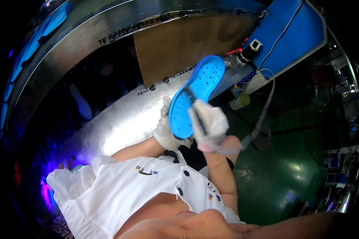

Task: The person applies adhesive to the bottom of blue shoe soles using a brush, reaching for new soles from a conveyor and placing them aside.

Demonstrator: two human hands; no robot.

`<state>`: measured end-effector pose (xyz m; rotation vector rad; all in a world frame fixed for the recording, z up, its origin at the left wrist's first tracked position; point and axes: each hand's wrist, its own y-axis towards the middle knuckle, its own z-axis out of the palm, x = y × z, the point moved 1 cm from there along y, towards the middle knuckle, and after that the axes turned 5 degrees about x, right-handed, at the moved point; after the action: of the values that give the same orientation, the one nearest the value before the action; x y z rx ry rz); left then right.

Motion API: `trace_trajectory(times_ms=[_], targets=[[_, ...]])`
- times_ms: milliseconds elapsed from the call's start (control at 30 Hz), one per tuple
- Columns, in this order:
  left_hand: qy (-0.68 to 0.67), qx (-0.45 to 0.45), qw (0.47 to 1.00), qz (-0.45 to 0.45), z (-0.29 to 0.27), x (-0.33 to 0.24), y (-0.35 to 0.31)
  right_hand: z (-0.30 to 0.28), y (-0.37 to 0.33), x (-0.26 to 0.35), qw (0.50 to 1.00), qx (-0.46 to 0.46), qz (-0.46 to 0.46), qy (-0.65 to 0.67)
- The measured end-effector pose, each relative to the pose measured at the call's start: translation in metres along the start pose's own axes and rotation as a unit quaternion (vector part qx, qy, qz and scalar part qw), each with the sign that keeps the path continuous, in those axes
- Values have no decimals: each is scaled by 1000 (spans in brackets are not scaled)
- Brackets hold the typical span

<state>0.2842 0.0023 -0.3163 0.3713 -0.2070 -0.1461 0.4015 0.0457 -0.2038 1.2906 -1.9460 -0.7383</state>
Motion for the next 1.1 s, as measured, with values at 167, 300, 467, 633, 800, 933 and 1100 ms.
trace_trajectory(times_ms=[167,300,467,633,800,933,1100], targets=[[121,-4,993,0,10,-10,3,-2,-11,21,962,64,17,265],[33,-32,999,28,13,-10,12,2,-29,-6,968,-19,209,135],[156,-52,986,-17,35,-16,29,-5,-27,34,978,10,90,186],[221,-211,952,-9,18,-37,27,-5,-35,3,976,16,84,202],[307,-192,917,-165,39,-54,37,-29,-26,9,954,172,79,233],[435,-316,826,-170,69,-54,45,-17,-24,0,959,169,65,220],[479,-270,805,-221,98,-53,55,-37,-10,17,970,162,31,177]])
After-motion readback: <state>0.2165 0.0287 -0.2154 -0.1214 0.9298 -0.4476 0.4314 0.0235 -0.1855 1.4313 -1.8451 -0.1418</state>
